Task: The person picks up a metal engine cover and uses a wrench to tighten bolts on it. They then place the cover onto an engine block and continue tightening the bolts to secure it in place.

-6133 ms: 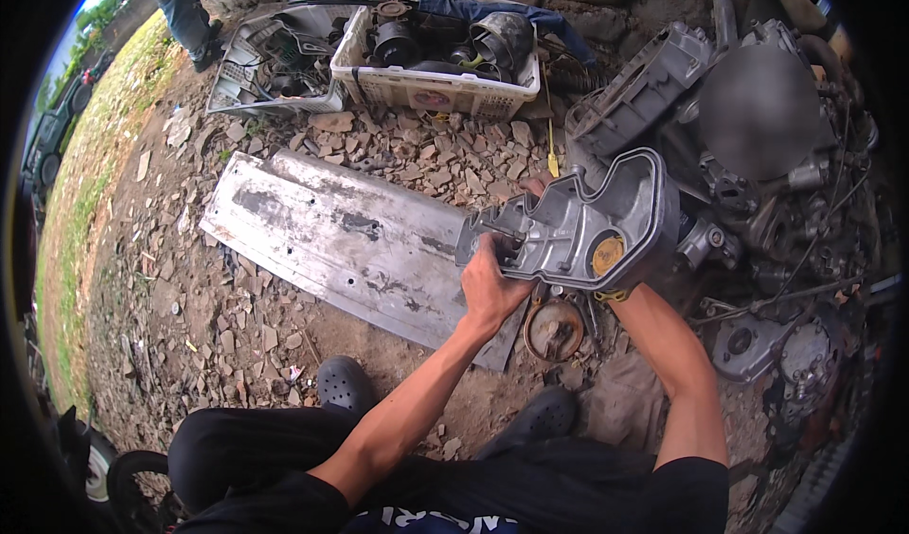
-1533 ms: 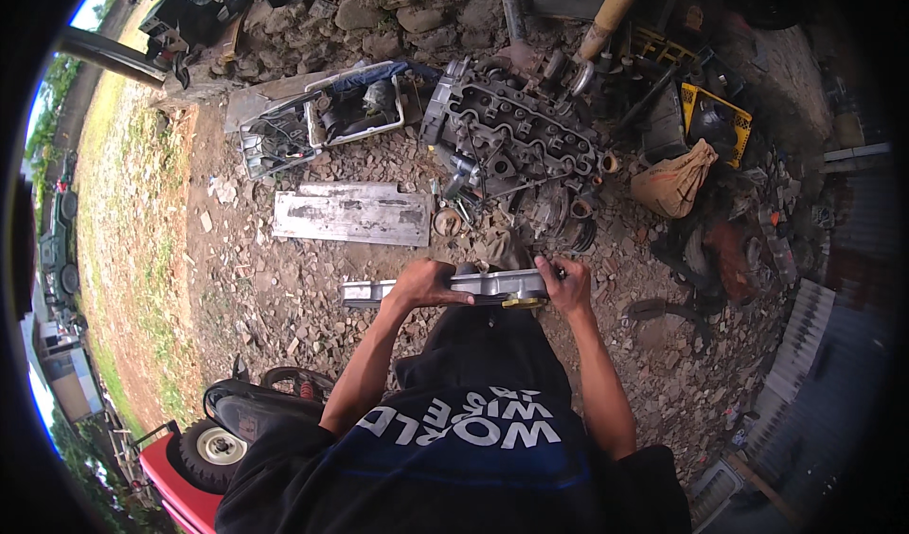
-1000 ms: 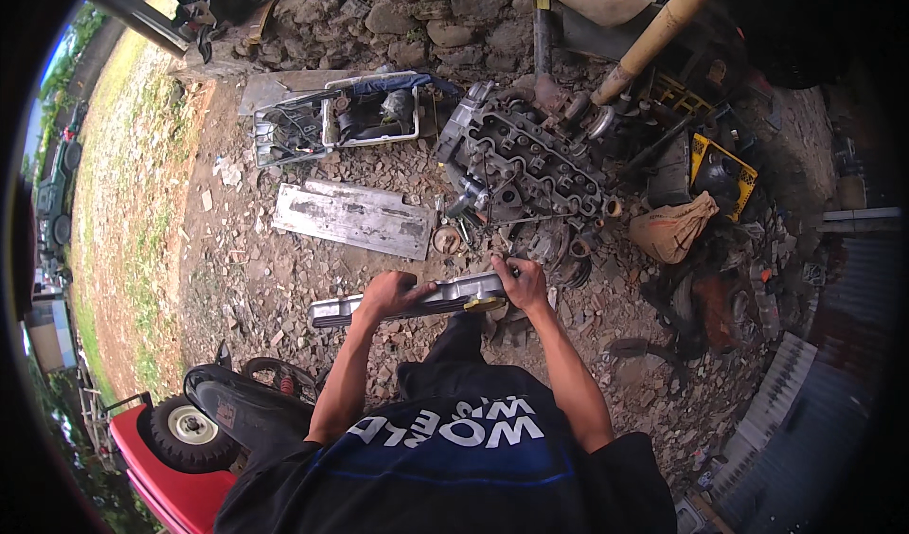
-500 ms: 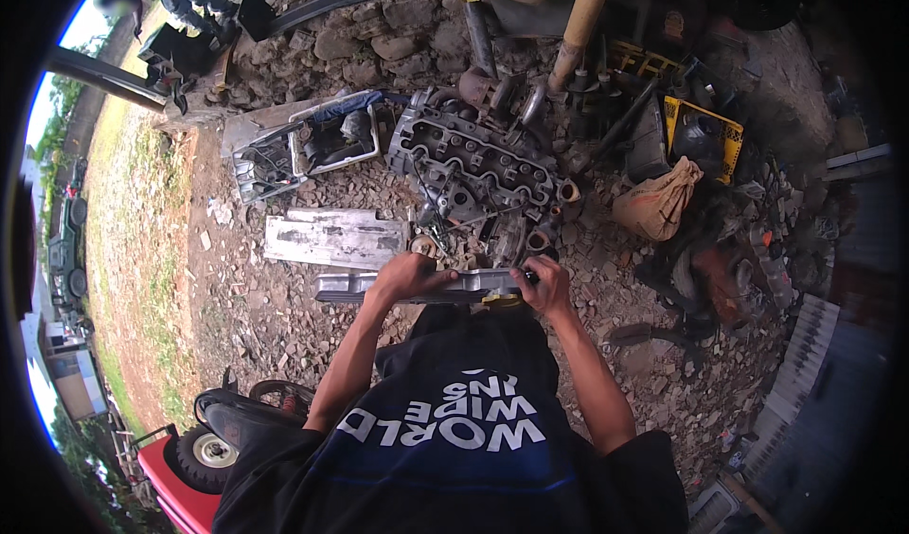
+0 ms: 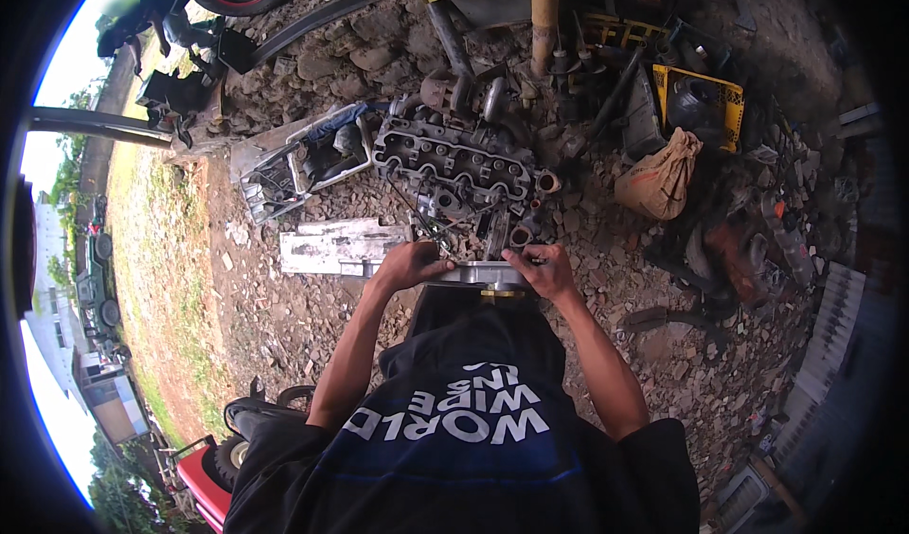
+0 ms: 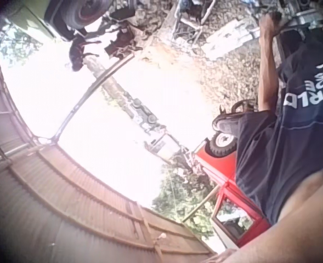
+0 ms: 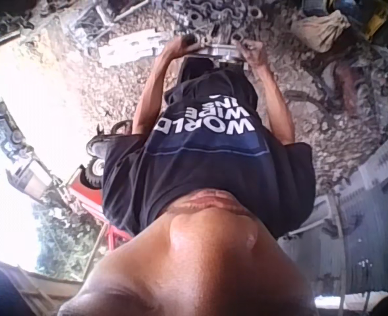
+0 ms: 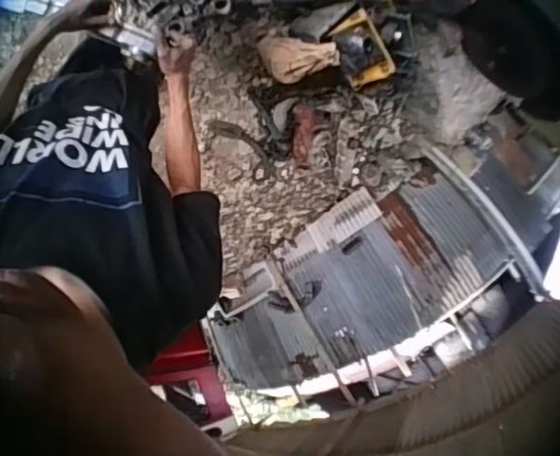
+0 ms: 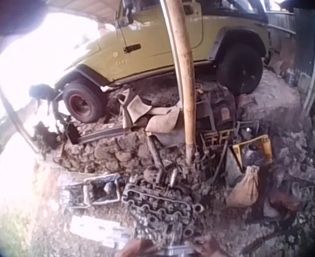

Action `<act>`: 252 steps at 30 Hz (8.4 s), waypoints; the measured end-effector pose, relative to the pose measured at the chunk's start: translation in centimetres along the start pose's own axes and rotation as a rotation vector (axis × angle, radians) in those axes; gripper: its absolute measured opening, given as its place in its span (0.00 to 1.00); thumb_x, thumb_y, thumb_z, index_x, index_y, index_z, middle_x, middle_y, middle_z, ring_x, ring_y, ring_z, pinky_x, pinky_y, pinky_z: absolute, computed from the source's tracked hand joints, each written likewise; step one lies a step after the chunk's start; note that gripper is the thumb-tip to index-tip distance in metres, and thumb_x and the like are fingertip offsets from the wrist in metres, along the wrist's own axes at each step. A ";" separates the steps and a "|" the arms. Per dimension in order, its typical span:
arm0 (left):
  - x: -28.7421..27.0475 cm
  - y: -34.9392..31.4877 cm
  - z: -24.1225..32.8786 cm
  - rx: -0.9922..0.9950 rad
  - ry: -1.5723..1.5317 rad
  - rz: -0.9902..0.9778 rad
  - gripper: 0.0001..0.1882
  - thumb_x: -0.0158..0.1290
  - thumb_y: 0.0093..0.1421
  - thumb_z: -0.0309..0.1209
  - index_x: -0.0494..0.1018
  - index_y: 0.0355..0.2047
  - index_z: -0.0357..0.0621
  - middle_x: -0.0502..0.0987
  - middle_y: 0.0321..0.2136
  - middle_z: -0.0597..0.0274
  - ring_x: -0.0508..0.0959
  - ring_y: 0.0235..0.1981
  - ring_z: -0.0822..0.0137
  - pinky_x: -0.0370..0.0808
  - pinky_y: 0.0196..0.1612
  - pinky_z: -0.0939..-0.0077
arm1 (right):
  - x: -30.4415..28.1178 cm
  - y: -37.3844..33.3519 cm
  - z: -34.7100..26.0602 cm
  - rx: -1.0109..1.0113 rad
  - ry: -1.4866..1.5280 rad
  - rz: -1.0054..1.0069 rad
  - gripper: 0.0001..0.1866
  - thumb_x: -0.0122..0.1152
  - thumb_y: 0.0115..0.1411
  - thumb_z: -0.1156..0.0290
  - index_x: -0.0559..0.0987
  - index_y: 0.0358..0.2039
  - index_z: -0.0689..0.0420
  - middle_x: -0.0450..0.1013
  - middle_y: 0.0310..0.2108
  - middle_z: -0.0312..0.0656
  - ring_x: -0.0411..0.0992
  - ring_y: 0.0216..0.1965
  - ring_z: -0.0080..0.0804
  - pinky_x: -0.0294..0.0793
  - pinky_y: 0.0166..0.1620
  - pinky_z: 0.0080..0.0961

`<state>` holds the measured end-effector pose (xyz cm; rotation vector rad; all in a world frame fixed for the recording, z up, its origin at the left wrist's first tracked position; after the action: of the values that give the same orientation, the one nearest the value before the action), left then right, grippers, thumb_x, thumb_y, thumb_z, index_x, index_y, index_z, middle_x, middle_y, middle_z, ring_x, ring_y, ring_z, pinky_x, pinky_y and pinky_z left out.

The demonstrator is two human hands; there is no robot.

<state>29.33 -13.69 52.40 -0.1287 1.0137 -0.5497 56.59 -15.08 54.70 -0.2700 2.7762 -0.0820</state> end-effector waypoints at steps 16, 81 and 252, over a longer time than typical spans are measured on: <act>-3.9 -4.3 -5.7 0.137 -0.122 0.470 0.23 0.62 0.55 0.46 0.76 0.45 0.44 0.77 0.38 0.55 0.75 0.41 0.52 0.67 0.53 0.57 | 3.3 -1.9 -12.5 -0.334 -0.295 0.277 0.23 0.67 0.58 0.75 0.68 0.09 0.60 0.64 0.09 0.40 0.62 0.11 0.35 0.57 0.20 0.32; 0.2 -1.6 -21.8 -0.333 -2.144 0.951 0.51 0.28 0.52 0.83 0.69 0.54 0.55 0.75 0.44 0.59 0.76 0.44 0.54 0.73 0.52 0.45 | 3.1 -4.5 9.3 0.568 0.314 0.795 0.31 0.52 0.68 0.42 0.80 0.28 0.62 0.75 0.23 0.38 0.72 0.29 0.27 0.69 0.38 0.28; 3.8 22.9 -21.1 0.078 0.383 0.466 0.58 0.58 0.44 0.73 0.55 0.71 0.62 0.51 0.72 0.57 0.48 0.73 0.54 0.37 0.70 0.36 | 15.7 26.9 20.8 0.447 0.715 0.065 0.10 0.57 0.68 0.72 0.72 0.48 0.58 0.76 0.38 0.40 0.78 0.37 0.30 0.78 0.42 0.27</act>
<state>21.92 7.17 30.21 0.2882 1.3416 -0.1858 44.59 7.67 27.54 -0.0275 3.3322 -0.9341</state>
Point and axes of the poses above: each hand's wrist, its own y-axis towards the middle knuckle, its own x-axis out of the palm, z = x × y, the point moved 7 cm from there along y, towards the middle knuckle
